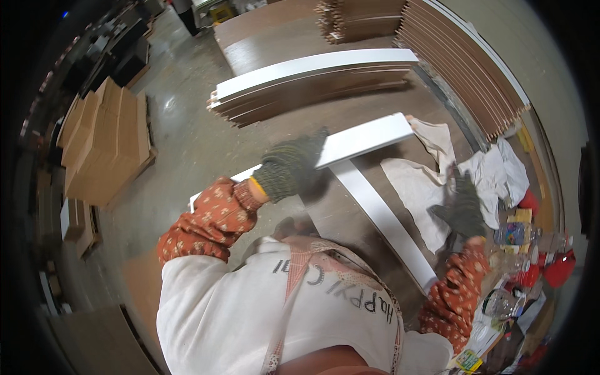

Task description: The person wipes white furniture parts with a cloth, stacks them together, and carries the stack across a warehouse floor.

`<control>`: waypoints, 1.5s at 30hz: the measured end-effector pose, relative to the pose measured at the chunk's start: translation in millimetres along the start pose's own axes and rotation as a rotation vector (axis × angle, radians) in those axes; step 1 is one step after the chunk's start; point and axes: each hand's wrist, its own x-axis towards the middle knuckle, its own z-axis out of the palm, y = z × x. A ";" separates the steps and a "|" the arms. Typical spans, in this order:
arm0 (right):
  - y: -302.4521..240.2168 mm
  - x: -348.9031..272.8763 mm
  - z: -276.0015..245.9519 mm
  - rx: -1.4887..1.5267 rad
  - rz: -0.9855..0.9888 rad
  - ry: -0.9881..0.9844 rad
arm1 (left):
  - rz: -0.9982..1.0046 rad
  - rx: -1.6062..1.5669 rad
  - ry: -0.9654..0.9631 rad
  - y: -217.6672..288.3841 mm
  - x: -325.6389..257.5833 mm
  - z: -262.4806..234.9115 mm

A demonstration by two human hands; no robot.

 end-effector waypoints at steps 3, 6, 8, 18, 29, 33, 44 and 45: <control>-6.7 28.0 51.4 -0.044 0.400 -0.225 | -0.050 0.023 -0.064 17.6 10.7 -12.8; -1.7 51.6 57.7 0.431 0.467 0.101 | -0.165 0.093 -0.005 -0.2 -4.9 -10.6; -27.8 61.0 22.2 0.481 0.240 0.388 | -0.182 0.095 0.036 -8.6 -4.7 -4.2; -129.3 92.8 -13.8 -0.261 -0.326 0.455 | -0.010 -0.245 -0.044 14.1 -3.2 2.0; 13.4 41.8 29.9 -0.032 0.366 0.460 | 0.034 -0.135 0.179 -16.5 -44.8 1.7; -2.0 37.4 23.2 -0.014 0.373 0.588 | -0.077 0.090 0.091 -10.8 -41.7 -2.4; -54.1 -8.4 -56.7 0.373 -0.222 0.255 | 0.496 0.590 0.225 21.7 -11.8 -37.2; -74.3 -20.8 -69.1 0.614 -0.216 0.185 | 0.549 0.636 0.198 35.9 -8.5 -48.6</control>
